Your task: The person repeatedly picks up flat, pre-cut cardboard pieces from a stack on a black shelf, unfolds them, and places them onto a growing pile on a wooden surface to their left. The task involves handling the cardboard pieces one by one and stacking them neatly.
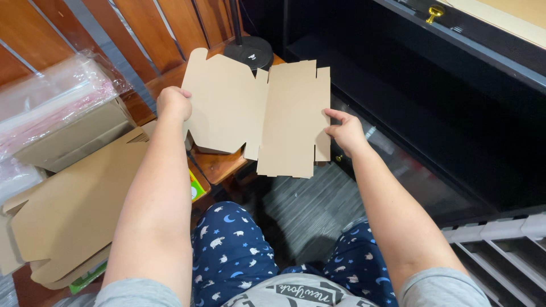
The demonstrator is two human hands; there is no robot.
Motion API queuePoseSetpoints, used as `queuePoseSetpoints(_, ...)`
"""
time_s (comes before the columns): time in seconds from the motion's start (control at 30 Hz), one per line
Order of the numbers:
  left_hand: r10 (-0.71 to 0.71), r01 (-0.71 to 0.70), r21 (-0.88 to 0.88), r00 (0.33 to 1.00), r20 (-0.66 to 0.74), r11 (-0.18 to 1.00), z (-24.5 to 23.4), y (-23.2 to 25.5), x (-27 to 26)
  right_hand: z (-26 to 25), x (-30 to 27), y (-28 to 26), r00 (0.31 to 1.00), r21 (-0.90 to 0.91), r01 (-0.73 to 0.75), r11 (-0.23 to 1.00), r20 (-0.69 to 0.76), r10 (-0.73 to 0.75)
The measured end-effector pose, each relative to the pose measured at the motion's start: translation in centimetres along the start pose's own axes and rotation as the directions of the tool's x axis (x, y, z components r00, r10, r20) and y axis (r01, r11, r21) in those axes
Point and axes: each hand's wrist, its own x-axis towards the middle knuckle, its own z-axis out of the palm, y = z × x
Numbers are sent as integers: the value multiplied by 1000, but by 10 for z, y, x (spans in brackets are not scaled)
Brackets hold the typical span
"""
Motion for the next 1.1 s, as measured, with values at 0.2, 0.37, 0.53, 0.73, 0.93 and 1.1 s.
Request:
queuePoseSetpoints(0.2, -72, 72, 1, 997, 0, 997, 6, -4, 0, 7, 8, 16, 999, 14, -20, 1000, -40, 20)
queuePoseSetpoints(0.37, -75, 74, 8, 997, 36, 997, 15, -9, 9, 6, 9, 23, 998, 4, -10, 1000, -58, 10)
queuePoseSetpoints(0.53, -88, 89, -12, 995, 47, 996, 23, -11, 4, 6, 10, 31, 997, 2, -28, 1000, -72, 28)
queuePoseSetpoints(0.73, -96, 98, -66, 994, 45, 993, 30, -8, 4, 3, 9, 34, 995, 33, -27, 999, -100, 30)
queuePoseSetpoints(0.93, -76, 76, -61, 997, 0, 995, 34, -8, 8, 7, 14, 35, 995, 126, -25, 992, -98, 37)
queuePoseSetpoints(1.1, -83, 82, -51, 996, -13, 995, 38, -14, 8, 6, 8, 31, 997, 77, -28, 997, -74, 33)
